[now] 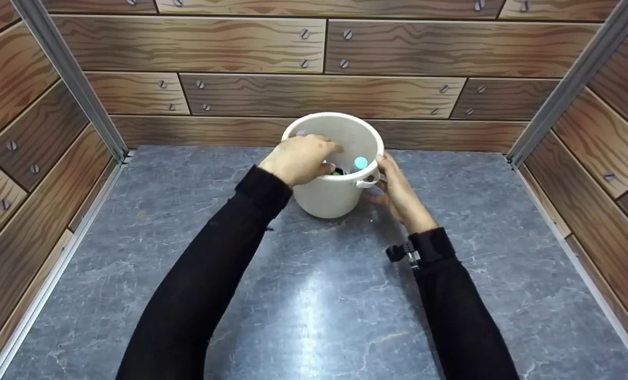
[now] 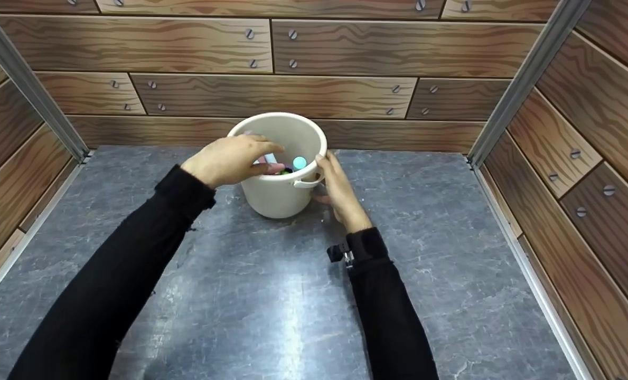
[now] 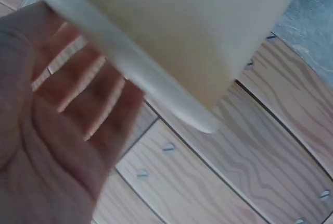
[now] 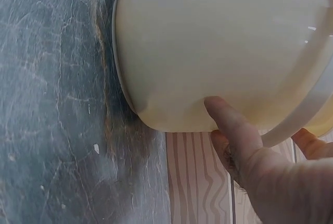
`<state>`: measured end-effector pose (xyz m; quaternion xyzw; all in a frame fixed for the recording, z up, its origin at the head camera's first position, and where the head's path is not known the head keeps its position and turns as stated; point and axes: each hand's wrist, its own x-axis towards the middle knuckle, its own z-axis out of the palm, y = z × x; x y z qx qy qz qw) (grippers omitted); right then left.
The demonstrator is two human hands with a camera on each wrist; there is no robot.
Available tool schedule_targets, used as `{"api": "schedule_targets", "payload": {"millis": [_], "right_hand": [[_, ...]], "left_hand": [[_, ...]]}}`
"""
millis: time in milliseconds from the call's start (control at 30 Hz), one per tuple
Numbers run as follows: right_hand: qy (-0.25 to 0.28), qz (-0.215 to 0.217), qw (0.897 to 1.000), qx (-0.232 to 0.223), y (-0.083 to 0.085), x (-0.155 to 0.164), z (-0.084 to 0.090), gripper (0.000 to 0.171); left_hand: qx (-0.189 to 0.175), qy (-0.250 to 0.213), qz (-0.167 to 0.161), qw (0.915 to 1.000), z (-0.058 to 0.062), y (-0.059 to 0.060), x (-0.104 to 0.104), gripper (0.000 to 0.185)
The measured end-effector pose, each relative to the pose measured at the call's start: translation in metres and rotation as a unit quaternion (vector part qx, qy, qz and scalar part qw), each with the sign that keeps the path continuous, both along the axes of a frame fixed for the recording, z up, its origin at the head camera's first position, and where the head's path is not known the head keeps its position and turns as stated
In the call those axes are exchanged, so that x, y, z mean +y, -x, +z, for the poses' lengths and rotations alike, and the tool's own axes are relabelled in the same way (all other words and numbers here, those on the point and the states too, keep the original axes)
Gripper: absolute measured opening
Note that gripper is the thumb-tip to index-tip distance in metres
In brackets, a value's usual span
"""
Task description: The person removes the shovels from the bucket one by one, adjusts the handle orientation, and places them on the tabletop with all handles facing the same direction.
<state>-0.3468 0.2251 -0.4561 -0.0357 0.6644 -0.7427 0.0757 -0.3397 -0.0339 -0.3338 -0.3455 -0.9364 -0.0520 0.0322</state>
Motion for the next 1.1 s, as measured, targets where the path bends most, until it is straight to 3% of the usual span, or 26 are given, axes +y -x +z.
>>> {"api": "schedule_targets", "payload": {"millis": [67,133,400,500,600,733,900,1100], "right_hand": [[0.0,0.0,1.0,0.0,0.0,0.0,-0.001,0.075],[-0.001,0.001,1.0,0.001,-0.001,0.0,-0.001,0.075],[0.0,0.004,1.0,-0.001,0.0,0.0,-0.003,0.071],[-0.003,0.002,1.0,0.001,0.0,0.001,-0.002,0.071],[-0.005,0.001,1.0,0.004,0.001,0.002,-0.002,0.072],[-0.003,0.001,1.0,0.004,0.001,0.003,-0.001,0.073],[0.002,0.003,1.0,0.001,0.001,0.003,-0.001,0.072],[-0.004,0.003,1.0,0.003,0.001,0.002,-0.002,0.072]], "left_hand": [[-0.029,0.01,0.002,0.9995,0.003,0.006,0.004,0.043],[-0.04,0.021,0.008,0.999,-0.003,0.02,0.007,0.04],[-0.093,0.04,0.047,0.9937,-0.042,0.081,0.02,0.029],[-0.089,0.034,0.052,0.9941,-0.062,0.104,0.021,0.023],[-0.083,0.035,0.067,0.9937,-0.071,0.117,0.025,0.019],[-0.067,0.024,0.082,0.994,-0.077,0.122,0.027,0.018],[-0.028,0.001,0.12,0.9924,-0.08,0.115,0.031,0.022],[-0.016,-0.047,0.142,0.9886,-0.06,0.09,0.03,0.022]]}}
